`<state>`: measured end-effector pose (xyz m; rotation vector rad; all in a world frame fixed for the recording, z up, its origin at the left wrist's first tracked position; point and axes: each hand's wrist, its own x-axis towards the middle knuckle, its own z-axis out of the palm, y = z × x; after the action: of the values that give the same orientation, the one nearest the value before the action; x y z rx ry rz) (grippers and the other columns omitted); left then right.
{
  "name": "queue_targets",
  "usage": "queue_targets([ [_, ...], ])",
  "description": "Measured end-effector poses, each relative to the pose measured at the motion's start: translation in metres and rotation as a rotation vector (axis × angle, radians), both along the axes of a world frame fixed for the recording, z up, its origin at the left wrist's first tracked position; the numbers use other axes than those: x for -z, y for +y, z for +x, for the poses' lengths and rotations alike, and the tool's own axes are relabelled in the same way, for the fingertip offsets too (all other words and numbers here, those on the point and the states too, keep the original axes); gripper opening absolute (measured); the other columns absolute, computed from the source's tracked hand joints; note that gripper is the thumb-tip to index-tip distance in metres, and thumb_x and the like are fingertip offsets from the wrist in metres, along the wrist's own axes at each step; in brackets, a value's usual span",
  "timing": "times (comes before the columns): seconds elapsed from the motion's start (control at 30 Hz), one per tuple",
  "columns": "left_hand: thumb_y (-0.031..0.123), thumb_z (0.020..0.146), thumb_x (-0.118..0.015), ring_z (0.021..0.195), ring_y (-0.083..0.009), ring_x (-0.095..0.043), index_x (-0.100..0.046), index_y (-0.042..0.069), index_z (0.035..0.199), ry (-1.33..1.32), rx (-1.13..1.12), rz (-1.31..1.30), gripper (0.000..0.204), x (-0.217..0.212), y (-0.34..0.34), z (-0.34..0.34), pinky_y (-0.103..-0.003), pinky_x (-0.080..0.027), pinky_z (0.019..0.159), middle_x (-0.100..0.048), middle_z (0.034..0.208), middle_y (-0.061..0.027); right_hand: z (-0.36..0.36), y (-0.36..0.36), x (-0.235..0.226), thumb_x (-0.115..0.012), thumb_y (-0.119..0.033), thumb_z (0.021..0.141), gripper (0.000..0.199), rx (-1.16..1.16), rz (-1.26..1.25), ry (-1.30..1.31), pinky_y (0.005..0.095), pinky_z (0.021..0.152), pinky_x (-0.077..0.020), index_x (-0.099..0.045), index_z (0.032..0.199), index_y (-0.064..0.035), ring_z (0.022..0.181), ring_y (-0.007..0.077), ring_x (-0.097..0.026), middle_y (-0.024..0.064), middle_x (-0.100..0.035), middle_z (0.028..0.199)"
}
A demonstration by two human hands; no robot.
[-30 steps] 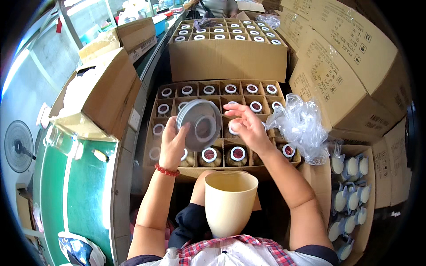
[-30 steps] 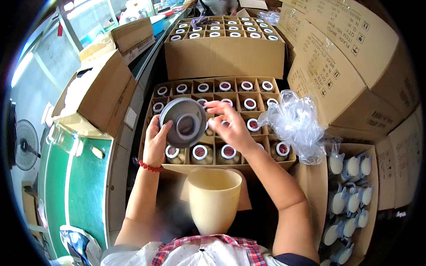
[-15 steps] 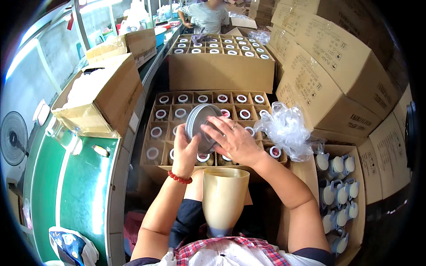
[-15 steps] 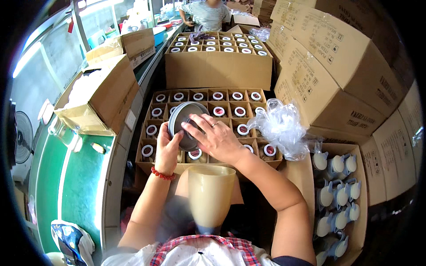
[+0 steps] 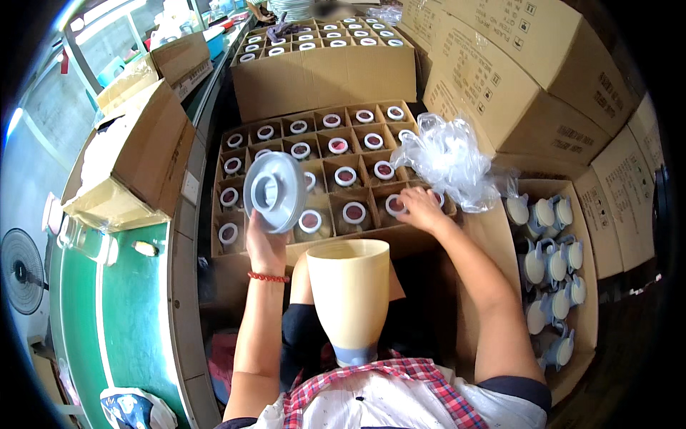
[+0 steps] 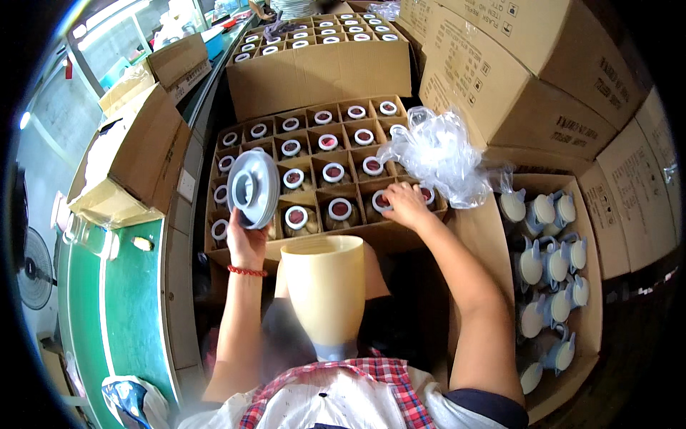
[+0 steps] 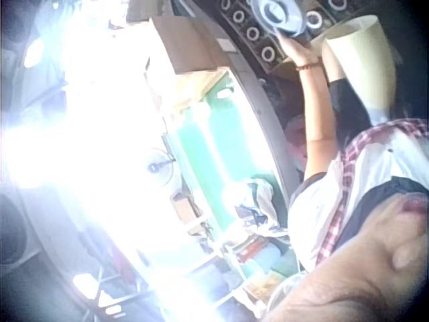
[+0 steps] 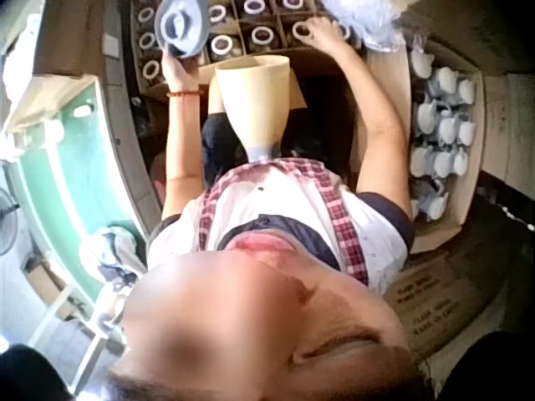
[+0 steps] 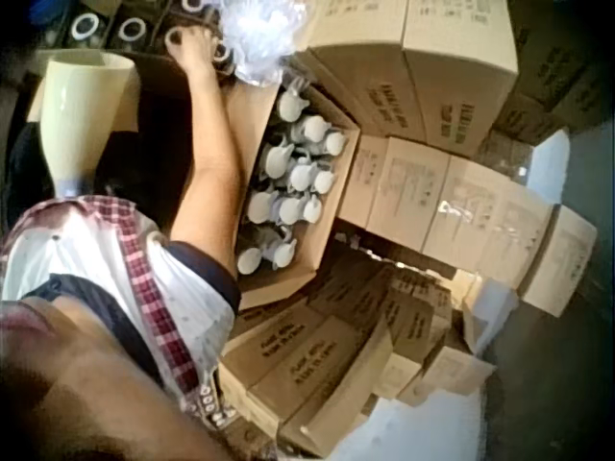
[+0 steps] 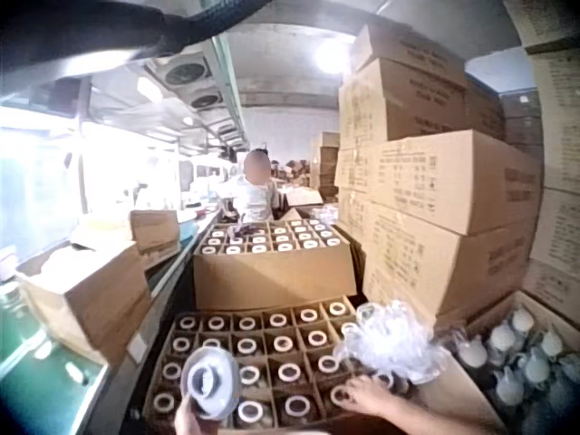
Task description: The person assembles beige plastic containers by inserting a filter into the lid and screwing it onto the container body. The person then places the assembled container into a plastic bag and sets it on the table.
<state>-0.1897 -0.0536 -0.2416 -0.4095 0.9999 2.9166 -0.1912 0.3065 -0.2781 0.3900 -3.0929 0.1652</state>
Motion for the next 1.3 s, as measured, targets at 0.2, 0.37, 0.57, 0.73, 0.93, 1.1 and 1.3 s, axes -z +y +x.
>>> queue_targets([
  [0.2,0.037,0.1,-0.034,0.07,-0.0248,-0.064,-0.053,0.002,0.109,-0.066,0.101,0.061,0.041,0.043,0.022,-0.013,-0.036,-0.052,0.056,-0.065,0.09,-0.0125,-0.004,0.022,0.049,-0.075,-0.036,0.073,0.025,-0.08,0.003,0.131,0.0452,0.09,-0.0341,-0.072,0.088,-0.0151,0.118,0.0274,-0.047,0.0068,-0.059,0.121],
  [0.37,0.028,0.095,-0.044,0.063,-0.0278,-0.062,-0.054,0.002,0.088,0.012,0.318,0.278,0.029,0.067,0.028,-0.03,-0.038,-0.051,0.057,-0.065,0.081,-0.0174,-0.011,0.021,0.042,-0.072,-0.034,0.077,0.023,-0.158,-0.051,0.092,0.0444,0.094,-0.0318,-0.073,0.091,-0.0148,0.116,0.028,-0.048,0.0099,-0.059,0.122],
  [0.57,0.034,0.098,-0.046,0.092,-0.0368,-0.067,-0.051,0.002,0.118,0.206,0.524,0.204,0.038,0.048,0.033,-0.021,-0.044,-0.056,0.081,-0.064,0.109,-0.0253,-0.014,0.02,-0.013,-0.068,-0.031,0.082,0.023,-0.149,-0.13,0.251,0.0473,0.096,-0.0327,-0.069,0.095,-0.0126,0.114,0.031,-0.05,0.012,-0.056,0.12],
  [0.73,0.04,0.099,-0.043,0.119,-0.0404,-0.052,-0.025,0.006,0.146,0.182,0.559,0.039,0.061,0.02,0.037,-0.027,-0.048,-0.049,0.096,-0.047,0.134,-0.0271,-0.009,-0.018,-0.14,-0.066,-0.028,0.084,0.022,-0.211,-0.127,0.458,0.0433,0.093,-0.0375,-0.063,0.095,-0.0091,0.111,0.0317,-0.051,0.0129,-0.055,0.121],
  [0.93,0.036,0.098,-0.042,0.112,-0.0431,-0.054,-0.048,0.007,0.127,0.075,0.446,0.25,0.042,-0.026,0.052,-0.031,-0.064,-0.043,0.096,-0.055,0.118,-0.017,0.014,-0.091,-0.214,-0.07,-0.025,0.082,0.024,-0.503,-0.024,0.759,0.0453,0.099,-0.0361,-0.058,0.093,-0.0072,0.114,0.0304,-0.051,0.0136,-0.052,0.124],
  [1.1,0.047,0.097,-0.041,0.121,-0.0313,-0.051,-0.044,0.011,0.13,0.295,0.451,0.468,0.05,-0.039,0.055,-0.026,-0.058,-0.043,0.099,-0.051,0.132,-0.0143,0.017,-0.125,-0.192,-0.071,-0.024,0.077,0.023,-0.689,-0.024,0.81,0.0475,0.098,-0.0392,-0.057,0.089,-0.01,0.111,0.03,-0.052,0.0147,-0.052,0.124],
  [1.3,0.039,0.101,-0.036,0.125,-0.0335,-0.048,-0.044,0.006,0.13,0.211,0.404,0.596,0.045,-0.037,0.045,-0.028,-0.055,-0.04,0.103,-0.049,0.136,-0.0163,0.015,-0.135,-0.168,-0.055,-0.024,0.09,0.04,-0.663,0.177,0.789,0.054,0.11,-0.0284,-0.051,0.129,-0.0268,0.135,0.0345,-0.037,0.0174,-0.041,0.143],
])
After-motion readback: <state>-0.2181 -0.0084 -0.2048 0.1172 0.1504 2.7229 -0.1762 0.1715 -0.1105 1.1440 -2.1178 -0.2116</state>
